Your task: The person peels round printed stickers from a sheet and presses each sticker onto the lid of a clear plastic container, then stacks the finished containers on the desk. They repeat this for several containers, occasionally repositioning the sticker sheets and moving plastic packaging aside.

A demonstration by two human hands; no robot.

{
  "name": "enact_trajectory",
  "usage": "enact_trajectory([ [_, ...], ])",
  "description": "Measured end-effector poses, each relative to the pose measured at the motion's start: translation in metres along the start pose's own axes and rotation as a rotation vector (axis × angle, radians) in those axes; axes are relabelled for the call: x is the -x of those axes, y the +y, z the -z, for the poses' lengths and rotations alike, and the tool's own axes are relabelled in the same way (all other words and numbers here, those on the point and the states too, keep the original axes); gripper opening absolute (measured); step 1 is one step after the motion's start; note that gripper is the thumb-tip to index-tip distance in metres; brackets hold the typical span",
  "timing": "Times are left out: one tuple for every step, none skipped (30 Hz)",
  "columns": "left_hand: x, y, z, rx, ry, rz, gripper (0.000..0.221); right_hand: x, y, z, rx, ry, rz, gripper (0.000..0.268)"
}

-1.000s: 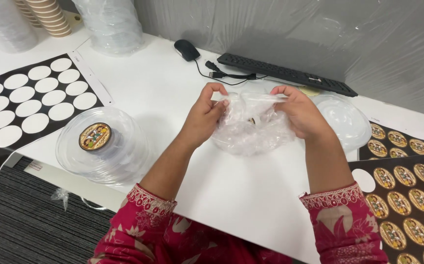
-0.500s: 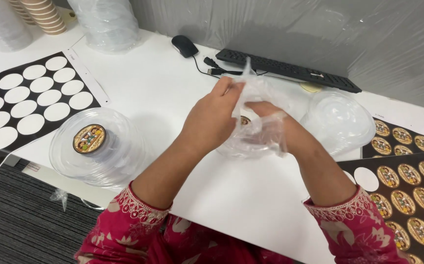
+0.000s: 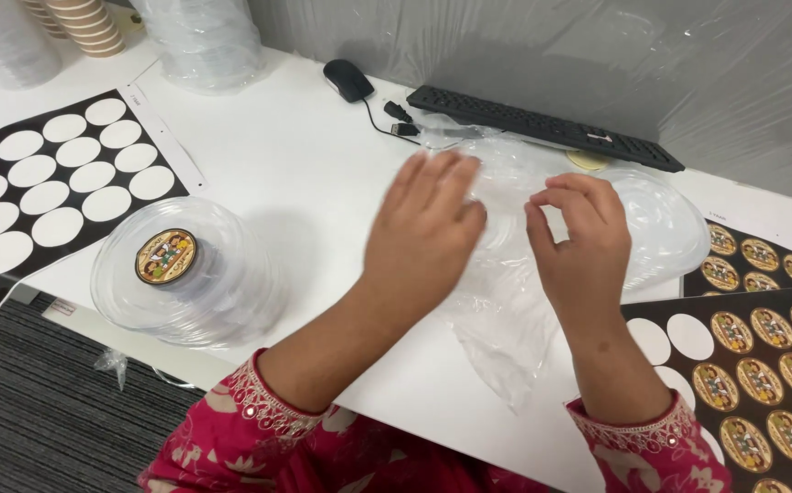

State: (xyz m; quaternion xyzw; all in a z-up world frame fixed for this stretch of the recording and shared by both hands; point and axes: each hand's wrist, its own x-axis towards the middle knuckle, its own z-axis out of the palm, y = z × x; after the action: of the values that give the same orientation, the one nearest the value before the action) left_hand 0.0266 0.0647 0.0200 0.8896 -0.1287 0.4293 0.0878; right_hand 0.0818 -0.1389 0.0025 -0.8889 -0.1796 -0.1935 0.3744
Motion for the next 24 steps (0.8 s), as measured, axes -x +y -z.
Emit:
enact_trajectory([
  [-0.006, -0.001, -0.009, -0.048, -0.089, -0.013, 0.027, -0.001, 0.001, -0.002, 0.148, 0.093, 0.183, 0.021],
  [-0.011, -0.001, -0.018, -0.096, -0.177, -0.022, 0.026, -0.002, 0.002, -0.004, 0.299, 0.177, 0.37, 0.026],
  [-0.016, -0.004, -0.028, -0.095, -0.175, -0.021, 0.026, -0.004, -0.003, -0.006, 0.301, 0.177, 0.371, 0.026],
  [-0.022, -0.008, -0.039, -0.169, -0.307, -0.035, 0.028, -0.007, -0.008, -0.009, 0.517, 0.131, 0.332, 0.053],
  [-0.028, -0.011, -0.049, -0.244, -0.439, -0.048, 0.033, -0.011, -0.012, -0.012, 0.732, 0.084, 0.289, 0.082],
  [-0.029, -0.016, -0.051, -0.243, -0.437, -0.051, 0.033, -0.016, -0.014, -0.012, 0.733, 0.087, 0.287, 0.082],
  [-0.031, -0.021, -0.054, -0.128, -0.563, 0.102, 0.048, -0.021, -0.016, -0.012, 0.677, -0.057, 0.12, 0.094],
  [-0.034, -0.026, -0.057, -0.011, -0.685, 0.256, 0.065, -0.027, -0.017, -0.012, 0.616, -0.197, -0.047, 0.109],
  [-0.032, -0.03, -0.06, -0.011, -0.683, 0.251, 0.065, -0.031, -0.008, -0.013, 0.617, -0.192, -0.05, 0.109],
  [-0.029, -0.034, -0.063, 0.065, -0.711, 0.297, 0.071, -0.034, 0.0, -0.016, 0.456, -0.291, -0.227, 0.114],
  [-0.025, -0.038, -0.065, 0.141, -0.737, 0.343, 0.076, -0.038, 0.009, -0.018, 0.289, -0.39, -0.398, 0.12],
  [-0.026, -0.043, -0.065, 0.139, -0.734, 0.342, 0.076, -0.041, 0.025, -0.021, 0.288, -0.388, -0.395, 0.12],
  [-0.026, -0.049, -0.064, 0.378, -0.669, 0.467, 0.08, -0.044, 0.042, -0.024, 0.078, -0.378, -0.344, 0.113],
  [-0.024, -0.053, -0.064, 0.619, -0.599, 0.592, 0.083, -0.044, 0.06, -0.027, -0.13, -0.369, -0.293, 0.106],
  [-0.016, -0.067, -0.086, 0.619, -0.6, 0.594, 0.083, -0.049, 0.091, -0.037, -0.13, -0.371, -0.294, 0.106],
  [-0.007, -0.081, -0.109, 1.003, -0.499, 0.744, 0.07, -0.052, 0.121, -0.046, -0.42, -0.398, -0.267, 0.095],
  [0.003, -0.094, -0.131, 1.384, -0.373, 0.884, 0.061, -0.055, 0.152, -0.055, -0.71, -0.418, -0.237, 0.086],
  [0.009, -0.096, -0.135, 1.383, -0.373, 0.882, 0.061, -0.057, 0.167, -0.06, -0.712, -0.417, -0.236, 0.086],
  [0.014, -0.098, -0.139, 1.629, -0.315, 0.997, 0.057, -0.059, 0.183, -0.065, -1.136, -0.524, -0.194, 0.072],
  [0.019, -0.101, -0.143, 1.874, -0.247, 1.108, 0.054, -0.061, 0.198, -0.07, -1.561, -0.63, -0.144, 0.061],
  [0.025, -0.096, -0.145, 1.872, -0.249, 1.105, 0.054, -0.057, 0.2, -0.071, -1.562, -0.628, -0.141, 0.061],
  [0.031, -0.09, -0.147, 1.988, -0.176, 1.127, 0.052, -0.053, 0.202, -0.073, -1.547, -0.605, -0.291, 0.069],
  [0.038, -0.085, -0.149, 2.103, -0.099, 1.146, 0.051, -0.048, 0.205, -0.075, -1.527, -0.584, -0.44, 0.077],
  [0.04, -0.08, -0.147, 2.105, -0.1, 1.147, 0.051, -0.045, 0.187, -0.065, -1.526, -0.583, -0.441, 0.077],
])
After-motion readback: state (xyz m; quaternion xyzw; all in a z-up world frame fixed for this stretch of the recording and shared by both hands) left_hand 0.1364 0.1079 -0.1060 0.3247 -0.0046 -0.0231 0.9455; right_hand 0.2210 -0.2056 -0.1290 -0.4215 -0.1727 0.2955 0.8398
